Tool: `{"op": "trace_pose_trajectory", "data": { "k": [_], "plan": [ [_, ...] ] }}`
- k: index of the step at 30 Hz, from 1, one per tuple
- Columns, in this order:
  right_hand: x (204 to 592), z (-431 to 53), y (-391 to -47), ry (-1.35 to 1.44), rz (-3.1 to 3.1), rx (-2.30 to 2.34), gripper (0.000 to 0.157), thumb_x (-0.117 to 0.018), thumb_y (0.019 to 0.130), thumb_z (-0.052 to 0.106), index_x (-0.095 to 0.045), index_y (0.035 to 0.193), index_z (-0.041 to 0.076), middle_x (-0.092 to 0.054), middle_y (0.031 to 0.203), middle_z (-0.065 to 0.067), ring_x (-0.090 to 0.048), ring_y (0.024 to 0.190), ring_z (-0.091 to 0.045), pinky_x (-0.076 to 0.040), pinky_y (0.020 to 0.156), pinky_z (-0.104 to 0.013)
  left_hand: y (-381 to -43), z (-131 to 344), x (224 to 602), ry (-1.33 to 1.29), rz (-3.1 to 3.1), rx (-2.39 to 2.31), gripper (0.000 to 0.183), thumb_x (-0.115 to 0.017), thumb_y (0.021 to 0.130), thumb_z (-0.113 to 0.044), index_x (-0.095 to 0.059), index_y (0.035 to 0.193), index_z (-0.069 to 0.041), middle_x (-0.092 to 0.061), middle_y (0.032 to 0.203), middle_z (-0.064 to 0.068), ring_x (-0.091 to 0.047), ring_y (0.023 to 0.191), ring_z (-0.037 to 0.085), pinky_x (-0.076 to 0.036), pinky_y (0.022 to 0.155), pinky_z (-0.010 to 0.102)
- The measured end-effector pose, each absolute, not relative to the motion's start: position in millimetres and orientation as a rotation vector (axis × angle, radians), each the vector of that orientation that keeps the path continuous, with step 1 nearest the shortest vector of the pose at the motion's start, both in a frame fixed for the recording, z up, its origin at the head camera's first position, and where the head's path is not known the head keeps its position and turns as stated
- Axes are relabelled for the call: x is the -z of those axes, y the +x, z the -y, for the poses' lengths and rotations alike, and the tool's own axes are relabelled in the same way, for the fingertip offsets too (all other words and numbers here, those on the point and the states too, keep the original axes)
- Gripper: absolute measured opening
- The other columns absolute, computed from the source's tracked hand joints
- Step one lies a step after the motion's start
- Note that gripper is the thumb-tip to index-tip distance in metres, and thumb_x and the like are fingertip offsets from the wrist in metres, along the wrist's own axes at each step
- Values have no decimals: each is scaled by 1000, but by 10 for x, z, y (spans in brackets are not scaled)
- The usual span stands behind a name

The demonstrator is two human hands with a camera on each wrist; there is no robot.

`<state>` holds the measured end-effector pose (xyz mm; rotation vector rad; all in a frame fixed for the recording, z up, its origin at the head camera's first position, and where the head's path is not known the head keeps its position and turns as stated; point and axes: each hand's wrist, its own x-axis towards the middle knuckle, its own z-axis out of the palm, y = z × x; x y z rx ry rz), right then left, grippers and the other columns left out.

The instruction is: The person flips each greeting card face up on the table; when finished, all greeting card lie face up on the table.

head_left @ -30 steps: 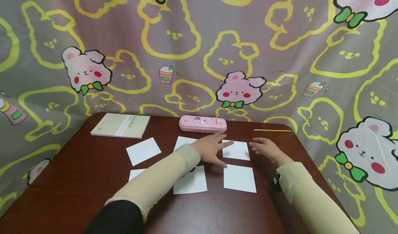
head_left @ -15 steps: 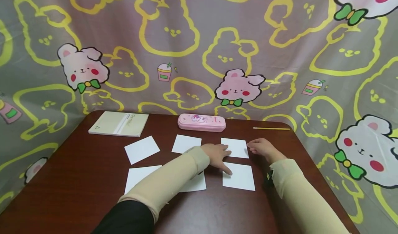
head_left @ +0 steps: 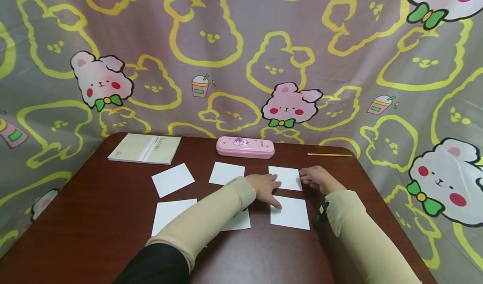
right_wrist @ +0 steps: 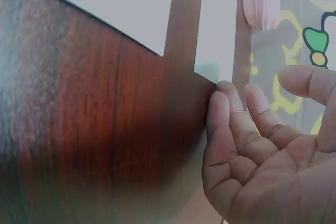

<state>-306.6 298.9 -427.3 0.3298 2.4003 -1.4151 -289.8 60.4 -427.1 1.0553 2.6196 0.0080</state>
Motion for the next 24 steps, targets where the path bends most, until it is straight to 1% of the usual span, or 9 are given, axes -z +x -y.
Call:
{"op": "trace_pose_trajectory", "data": {
  "k": [3,6,9,11,16,18,21,24],
  "plan": [
    [4276,-3025,-3073,319,-2341,1494,41,-53,106,23,-59,128,-10,-75,100,-5,-69,84,-12,-52,82,-31,-2928,-596,4276,1046,-2620,-9,85,-63,90,-67,-43,159,-23,-30,167,0,-26,153,14,-30,119,31],
    [4282,-3073,-3085,309,-2229,1647,37,-53,106,20,-59,127,-10,-75,100,-6,-72,88,-14,-54,83,-29,-2971,-587,4295,1038,-2624,-12,83,-63,90,-65,-43,159,-23,-30,168,0,-26,153,14,-30,119,31],
    [4296,-3115,-3083,299,-2114,1783,28,-51,107,15,-58,123,-8,-74,95,-3,-72,86,-13,-57,79,-27,-3008,-574,4313,1051,-2616,-26,81,-64,91,-62,-43,159,-23,-29,168,1,-25,153,14,-29,119,31],
    [4313,-3116,-3076,266,-2110,1798,23,-52,107,12,-59,120,-6,-72,92,0,-70,83,-10,-57,77,-25,-3024,-559,4317,1072,-2608,-52,79,-65,92,-58,-45,158,-21,-31,167,2,-27,153,15,-29,119,30],
    [4342,-3042,-3061,145,-2267,1708,15,-58,104,7,-55,114,-4,-64,85,0,-60,73,-7,-54,71,-23,-3044,-517,4320,1140,-2589,-124,72,-66,93,-48,-47,156,-18,-36,165,5,-31,151,16,-29,119,28],
    [4339,-3016,-3062,138,-2294,1715,14,-59,103,6,-54,113,-3,-62,85,0,-57,71,-8,-53,69,-23,-3058,-495,4331,1154,-2586,-151,73,-65,94,-48,-44,158,-18,-35,165,5,-31,151,16,-28,119,29],
    [4312,-3003,-3064,166,-2260,1785,11,-58,104,7,-57,113,-1,-61,88,0,-57,72,-8,-54,69,-22,-3096,-449,4355,1165,-2607,-200,77,-65,95,-48,-39,161,-18,-33,166,4,-32,150,17,-29,119,31],
    [4269,-3001,-3065,205,-2172,1885,8,-58,105,8,-61,111,3,-62,90,1,-58,72,-7,-54,70,-21,-3144,-388,4357,1176,-2662,-268,77,-67,95,-44,-38,161,-17,-36,164,4,-37,148,18,-32,118,33]
  ]
}}
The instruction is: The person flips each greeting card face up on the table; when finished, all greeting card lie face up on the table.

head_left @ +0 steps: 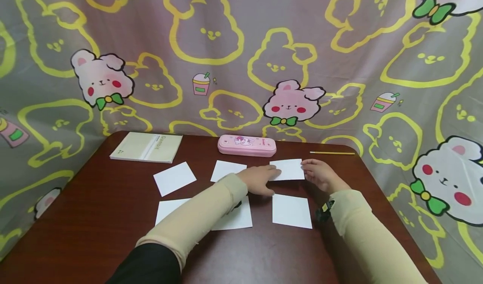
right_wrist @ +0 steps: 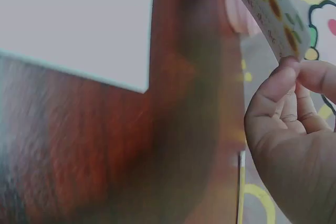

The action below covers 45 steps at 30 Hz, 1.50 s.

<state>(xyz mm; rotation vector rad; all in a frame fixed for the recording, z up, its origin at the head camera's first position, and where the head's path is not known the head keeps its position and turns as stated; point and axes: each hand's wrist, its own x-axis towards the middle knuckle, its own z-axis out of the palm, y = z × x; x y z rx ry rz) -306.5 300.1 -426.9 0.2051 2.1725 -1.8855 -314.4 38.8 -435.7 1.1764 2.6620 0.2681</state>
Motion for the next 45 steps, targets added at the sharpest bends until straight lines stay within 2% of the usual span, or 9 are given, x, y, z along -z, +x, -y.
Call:
{"op": "trace_pose_trajectory", "data": {
  "k": [3,7,11,17,23,29,32,36,45],
  "plan": [
    [4211,-2991,-3059,230,-2078,1984,7,-58,106,10,-64,105,8,-63,90,1,-59,73,-7,-54,70,-20,-3185,-328,4334,1214,-2752,-341,67,-67,97,-34,-44,157,-14,-45,158,4,-44,143,18,-35,117,33],
    [4155,-2957,-3047,233,-1952,2072,16,-56,106,9,-68,96,12,-64,85,3,-60,75,-8,-53,72,-22,-3207,-274,4304,1252,-2871,-497,41,-63,100,-16,-60,140,-8,-62,139,5,-58,128,18,-43,110,33],
    [4131,-2925,-3033,245,-1858,2131,21,-52,108,8,-70,96,8,-67,84,1,-62,74,-9,-54,71,-21,-3215,-255,4282,1205,-2924,-744,23,-61,101,-6,-70,122,-6,-72,117,5,-67,110,19,-51,99,33],
    [4143,-2934,-3033,196,-1909,2093,22,-50,109,8,-69,97,7,-71,89,-2,-67,81,-11,-54,71,-21,-3239,-240,4280,1083,-2907,-1002,16,-60,103,-7,-72,112,-3,-73,105,7,-67,98,18,-53,92,34],
    [4149,-2927,-3026,119,-2055,1993,12,-57,107,10,-66,99,9,-70,91,1,-66,83,-10,-54,73,-24,-3283,-227,4304,935,-2831,-1247,8,-61,102,-8,-64,95,-5,-68,85,4,-59,77,14,-50,72,29],
    [4151,-2870,-3035,138,-2236,1842,11,-61,105,16,-63,106,5,-66,89,3,-61,84,-12,-50,74,-25,-3271,-237,4246,684,-2757,-1422,12,-64,102,-10,-66,108,0,-72,97,10,-67,80,17,-54,76,30],
    [4175,-2856,-3056,113,-2306,1789,17,-59,106,17,-61,111,1,-66,92,3,-60,84,-11,-51,74,-24,-3266,-227,4249,632,-2722,-1466,12,-65,101,-9,-66,108,1,-71,91,9,-67,70,14,-53,67,26],
    [4197,-2829,-3073,95,-2407,1735,25,-59,106,19,-57,119,-3,-65,98,0,-62,91,-14,-53,78,-26,-3273,-221,4277,631,-2695,-1508,10,-66,99,-6,-68,105,1,-71,84,8,-64,67,12,-50,64,23],
    [4205,-2833,-3055,44,-2271,1960,11,-56,107,12,-54,109,1,-61,90,1,-62,83,-11,-55,78,-27,-3272,-233,4319,481,-2397,-1758,23,-64,103,-10,-67,120,5,-73,99,16,-67,74,15,-56,68,27]
  ]
}}
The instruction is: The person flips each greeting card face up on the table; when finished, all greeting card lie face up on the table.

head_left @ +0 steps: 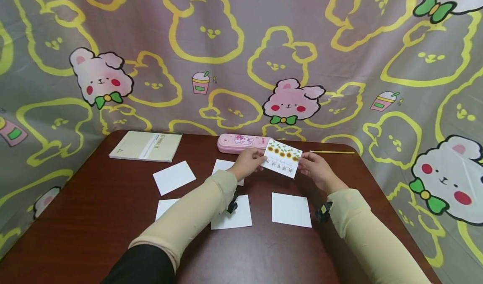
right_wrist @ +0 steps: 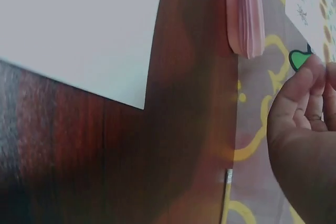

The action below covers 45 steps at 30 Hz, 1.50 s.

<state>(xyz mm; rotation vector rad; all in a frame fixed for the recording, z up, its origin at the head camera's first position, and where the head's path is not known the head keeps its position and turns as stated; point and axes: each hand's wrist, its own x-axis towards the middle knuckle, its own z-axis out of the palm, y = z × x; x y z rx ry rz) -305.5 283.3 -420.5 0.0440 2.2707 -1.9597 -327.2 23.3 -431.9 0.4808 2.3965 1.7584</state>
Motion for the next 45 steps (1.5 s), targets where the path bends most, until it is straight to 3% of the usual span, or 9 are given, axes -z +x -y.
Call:
{"op": "trace_pose_trajectory", "data": {
  "k": [4,11,16,19,25,29,34,39,45],
  "plan": [
    [4207,-2851,-3036,59,-2036,2174,4,-54,107,8,-53,104,6,-63,87,1,-65,80,-9,-57,79,-25,-3251,-260,4318,375,-2172,-1916,19,-62,103,-9,-66,114,6,-75,102,19,-69,75,12,-57,70,30],
    [4244,-2787,-3038,69,-1880,2257,11,-52,108,5,-53,97,9,-66,88,-2,-68,81,-12,-58,82,-26,-3203,-401,4354,259,-1901,-2102,11,-61,102,-5,-64,105,5,-71,109,25,-68,76,11,-55,69,27],
    [4281,-2708,-3036,64,-1868,2215,4,-55,106,5,-54,103,3,-67,92,-4,-70,86,-14,-58,86,-29,-3123,-465,4427,196,-1883,-2108,10,-58,104,-3,-61,108,5,-71,105,22,-67,74,11,-55,66,25],
    [4281,-2677,-3044,60,-1953,2148,12,-57,106,7,-52,112,-1,-67,95,-5,-70,87,-14,-58,89,-32,-3093,-456,4450,191,-1958,-2086,9,-57,104,-3,-61,106,6,-73,100,19,-67,72,11,-55,65,25],
    [4118,-2612,-3043,-31,-2623,1740,42,-61,104,17,-49,138,-6,-60,120,-15,-60,107,-23,-51,98,-42,-3133,-338,4420,461,-2451,-1650,7,-58,100,-2,-62,97,3,-71,84,14,-64,68,13,-46,61,23],
    [3938,-2558,-3058,-256,-3026,1314,40,-63,103,16,-57,136,-6,-58,132,-25,-54,122,-39,-44,104,-54,-3159,-265,4373,740,-2763,-1180,8,-58,98,-6,-65,94,-4,-63,74,3,-55,67,12,-41,63,24],
    [3803,-2500,-3108,-520,-3107,932,27,-64,101,11,-70,122,-6,-67,120,-23,-60,112,-39,-46,100,-57,-3140,-264,4322,892,-2799,-1016,9,-59,99,-7,-67,100,-5,-61,81,0,-53,75,14,-45,71,27],
    [3784,-2517,-3121,-501,-3063,798,16,-66,99,8,-74,108,-4,-70,98,-14,-62,89,-28,-52,82,-46,-3136,-272,4320,868,-2800,-1028,13,-57,103,-9,-68,106,-4,-66,92,4,-57,83,15,-49,78,30],
    [3794,-2581,-3107,-530,-2977,767,11,-67,98,8,-74,99,-1,-69,84,-6,-59,75,-20,-50,69,-36,-3171,-209,4327,793,-2813,-1170,14,-57,102,-8,-69,106,-2,-68,95,8,-61,88,18,-51,83,33]
  ]
}}
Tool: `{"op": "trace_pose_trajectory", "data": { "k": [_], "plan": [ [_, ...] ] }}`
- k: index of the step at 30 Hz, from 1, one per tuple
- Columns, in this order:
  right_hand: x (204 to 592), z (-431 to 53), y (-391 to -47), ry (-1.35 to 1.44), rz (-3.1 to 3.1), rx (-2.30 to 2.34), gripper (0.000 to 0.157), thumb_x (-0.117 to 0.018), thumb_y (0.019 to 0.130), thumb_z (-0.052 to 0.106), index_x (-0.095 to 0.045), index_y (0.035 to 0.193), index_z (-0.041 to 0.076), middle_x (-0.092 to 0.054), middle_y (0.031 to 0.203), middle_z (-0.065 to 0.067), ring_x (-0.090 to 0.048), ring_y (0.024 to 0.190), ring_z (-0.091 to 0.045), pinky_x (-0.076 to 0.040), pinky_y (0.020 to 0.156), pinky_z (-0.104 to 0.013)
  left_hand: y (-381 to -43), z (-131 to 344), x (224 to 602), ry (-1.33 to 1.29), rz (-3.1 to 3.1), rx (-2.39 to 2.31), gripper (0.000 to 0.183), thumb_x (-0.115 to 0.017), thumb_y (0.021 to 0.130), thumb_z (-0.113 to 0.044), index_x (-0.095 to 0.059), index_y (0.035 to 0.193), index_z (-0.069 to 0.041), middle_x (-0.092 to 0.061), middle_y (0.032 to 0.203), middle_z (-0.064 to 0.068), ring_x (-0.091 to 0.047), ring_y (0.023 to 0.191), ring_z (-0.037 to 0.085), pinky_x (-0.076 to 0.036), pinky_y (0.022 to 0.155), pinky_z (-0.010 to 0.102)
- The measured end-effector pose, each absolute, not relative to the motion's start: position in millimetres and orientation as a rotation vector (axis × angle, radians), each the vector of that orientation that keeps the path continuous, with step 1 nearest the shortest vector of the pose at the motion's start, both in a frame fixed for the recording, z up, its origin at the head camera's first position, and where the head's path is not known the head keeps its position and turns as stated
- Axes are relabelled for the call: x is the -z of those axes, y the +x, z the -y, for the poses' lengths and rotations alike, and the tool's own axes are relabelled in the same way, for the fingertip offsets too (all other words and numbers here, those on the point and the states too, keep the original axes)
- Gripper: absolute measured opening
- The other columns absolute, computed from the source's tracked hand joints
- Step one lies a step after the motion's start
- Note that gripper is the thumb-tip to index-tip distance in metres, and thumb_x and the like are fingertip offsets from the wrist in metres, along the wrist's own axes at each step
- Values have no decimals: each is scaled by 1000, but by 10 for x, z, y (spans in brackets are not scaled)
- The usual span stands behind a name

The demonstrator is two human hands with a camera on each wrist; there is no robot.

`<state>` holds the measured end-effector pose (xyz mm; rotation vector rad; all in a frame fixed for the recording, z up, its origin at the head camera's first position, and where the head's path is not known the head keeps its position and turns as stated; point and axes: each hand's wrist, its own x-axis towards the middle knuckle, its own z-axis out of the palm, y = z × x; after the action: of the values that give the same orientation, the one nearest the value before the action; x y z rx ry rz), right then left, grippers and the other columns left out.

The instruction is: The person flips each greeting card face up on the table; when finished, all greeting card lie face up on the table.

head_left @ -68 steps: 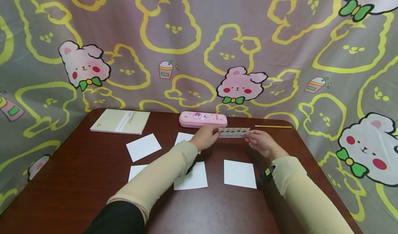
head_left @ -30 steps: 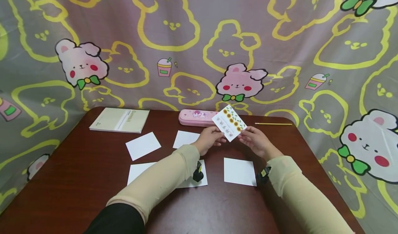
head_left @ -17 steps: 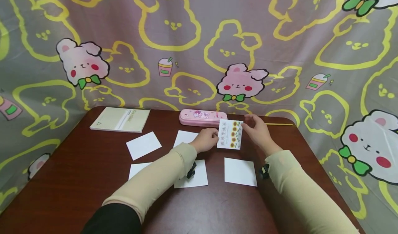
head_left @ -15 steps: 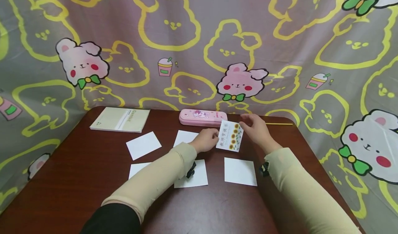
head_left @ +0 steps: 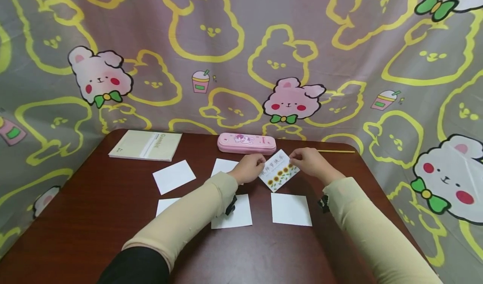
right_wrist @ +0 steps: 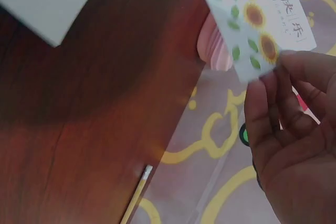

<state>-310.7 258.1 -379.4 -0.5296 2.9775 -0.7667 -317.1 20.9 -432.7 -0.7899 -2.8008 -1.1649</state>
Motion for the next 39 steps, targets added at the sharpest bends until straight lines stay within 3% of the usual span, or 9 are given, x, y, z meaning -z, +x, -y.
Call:
{"op": "trace_pose_trajectory", "data": {
  "k": [5,12,21,26,31,39],
  "plan": [
    [3841,-2631,-3108,-485,-2895,900,12,-66,99,8,-71,101,-2,-70,87,-8,-66,74,-21,-55,68,-35,-3201,-218,4372,-431,2699,1589,11,-61,100,-6,-67,104,1,-67,94,10,-64,86,21,-55,82,35],
    [4004,-2718,-3111,-181,-2727,1255,21,-62,103,11,-64,113,-8,-68,102,-18,-68,85,-26,-58,85,-47,-3205,-328,4441,-6,2278,2342,13,-60,100,2,-56,110,8,-59,92,11,-63,78,20,-61,84,43],
    [4167,-2791,-3090,35,-2514,1556,28,-59,103,6,-54,121,-14,-63,106,-21,-66,83,-16,-61,78,-32,-3088,-401,4399,-79,2430,2189,28,-60,101,-6,-64,124,9,-68,111,18,-65,91,25,-58,84,40],
    [4241,-2797,-3061,97,-2498,1566,32,-59,102,5,-48,128,-11,-60,110,-23,-67,85,-19,-61,76,-35,-3047,-434,4406,-75,2514,2199,35,-56,103,-10,-62,131,9,-66,117,18,-62,91,23,-57,84,35],
    [4303,-2756,-3015,109,-2530,1503,31,-58,99,3,-51,124,-14,-61,103,-23,-66,85,-23,-62,73,-35,-3032,-450,4451,-11,2545,2236,38,-54,102,-12,-61,131,10,-65,117,20,-60,92,19,-56,84,33],
    [4393,-2750,-3052,172,-2564,1367,38,-55,101,7,-53,131,-17,-62,119,-28,-67,100,-30,-59,85,-38,-3020,-482,4471,-80,2654,2176,48,-56,100,-16,-52,140,11,-59,136,22,-62,116,32,-53,98,39]
  ]
}}
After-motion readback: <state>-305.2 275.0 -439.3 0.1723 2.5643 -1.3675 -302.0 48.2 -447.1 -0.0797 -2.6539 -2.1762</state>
